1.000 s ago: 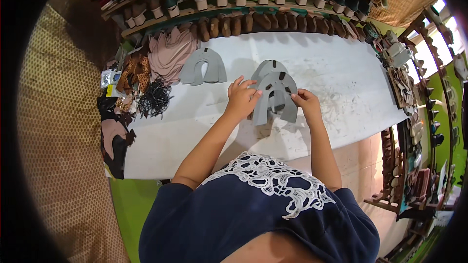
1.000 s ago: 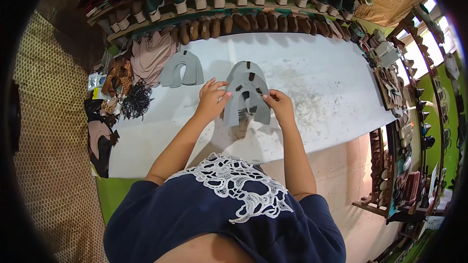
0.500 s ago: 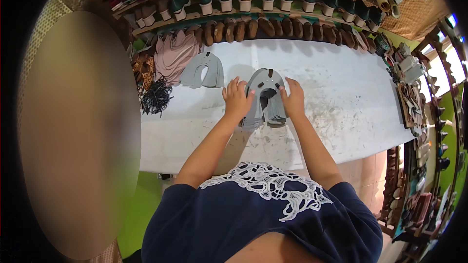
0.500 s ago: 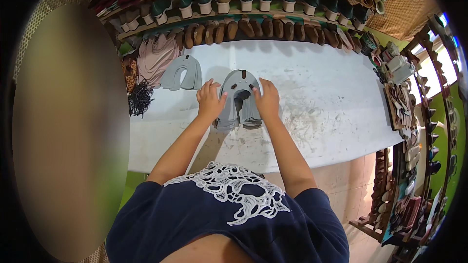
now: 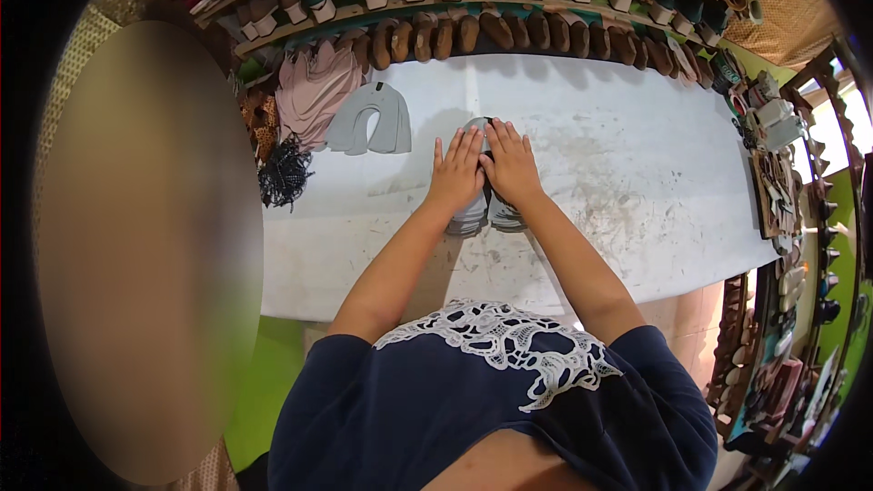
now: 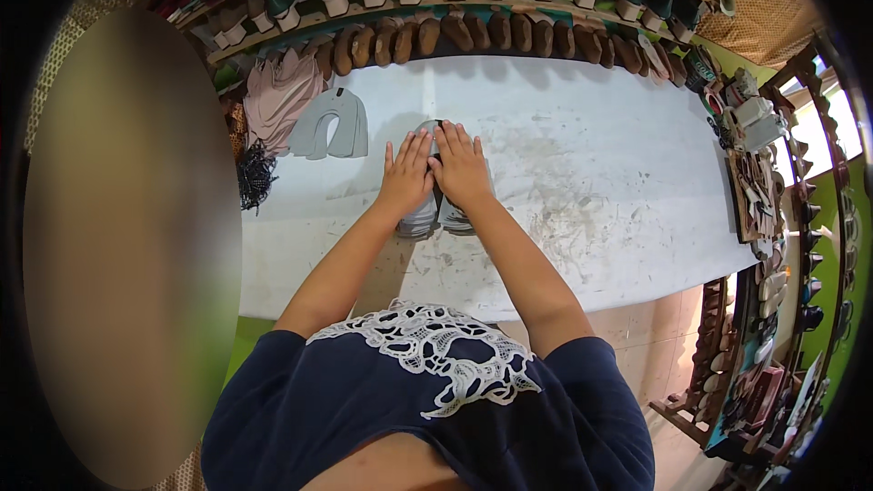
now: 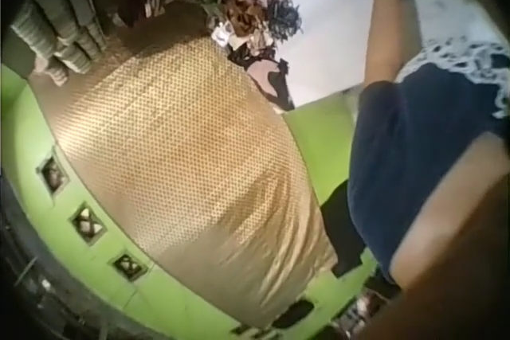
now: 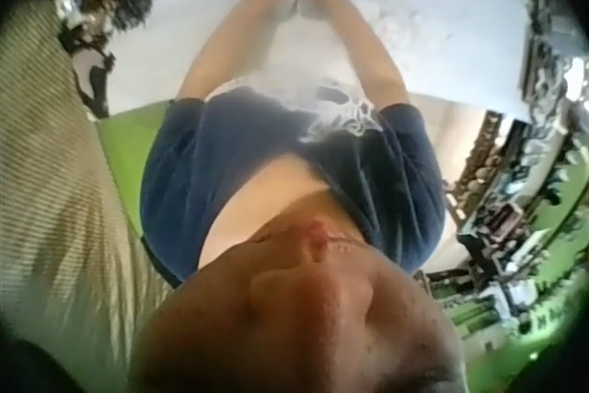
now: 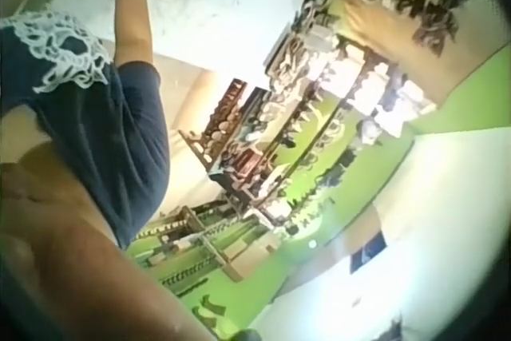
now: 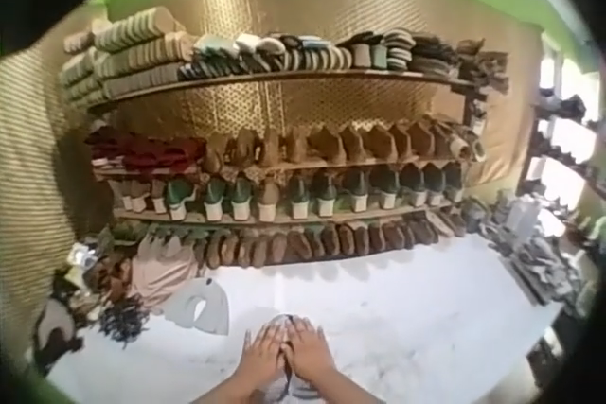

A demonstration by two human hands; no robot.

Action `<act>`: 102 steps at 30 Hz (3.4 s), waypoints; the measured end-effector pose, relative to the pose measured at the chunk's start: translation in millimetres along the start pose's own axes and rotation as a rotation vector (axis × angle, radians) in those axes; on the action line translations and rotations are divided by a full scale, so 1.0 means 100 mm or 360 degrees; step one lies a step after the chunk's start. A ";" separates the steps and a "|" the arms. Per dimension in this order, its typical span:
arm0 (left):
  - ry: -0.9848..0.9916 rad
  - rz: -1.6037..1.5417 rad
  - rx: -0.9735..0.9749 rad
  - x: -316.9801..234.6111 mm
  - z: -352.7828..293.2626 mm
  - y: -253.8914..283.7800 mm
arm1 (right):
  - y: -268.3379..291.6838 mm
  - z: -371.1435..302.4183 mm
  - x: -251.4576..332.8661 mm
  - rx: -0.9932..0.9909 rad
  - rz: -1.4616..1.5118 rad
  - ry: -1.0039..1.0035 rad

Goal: Assembling shoe upper components on a workbench.

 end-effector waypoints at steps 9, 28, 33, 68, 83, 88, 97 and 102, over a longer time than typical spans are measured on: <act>0.0201 -0.0095 0.0164 0.07 -0.02 -0.05 | -0.15 0.02 0.07 0.0007 -0.0129 -0.0039; 0.0191 -0.0482 0.0216 0.58 -0.32 0.43 | 0.24 0.12 0.54 -0.0270 0.0068 -0.0113; 0.0479 -0.0203 0.0182 1.40 -0.40 0.69 | -0.16 0.35 1.18 -0.0024 0.0295 0.0282; -0.0207 -0.0035 -0.0158 3.07 -0.27 1.26 | -1.16 0.92 1.67 -0.0056 -0.0048 0.0069; 0.0084 -0.0292 0.0474 2.53 -2.29 2.39 | -0.60 -0.50 2.66 0.0373 0.0404 0.0452; 0.0318 -0.0304 0.0460 2.32 -2.25 2.09 | -0.78 -0.54 2.75 0.0308 0.0408 0.0298; 0.0374 0.0069 0.0103 2.26 -2.17 1.33 | -1.40 -0.42 2.90 0.0374 -0.0047 0.0290; 0.0429 0.0083 0.0115 2.17 -2.36 1.48 | -1.25 -0.69 2.87 0.0382 -0.0048 0.0237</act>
Point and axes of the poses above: each hand's wrist, its own z-axis towards the middle knuckle, its own y-axis out of the back of the hand, x = y × z, the point moved 2 cm from there along z, towards the middle knuckle, and after that the axes turned 5 degrees about -x, right-handed, at the moved point
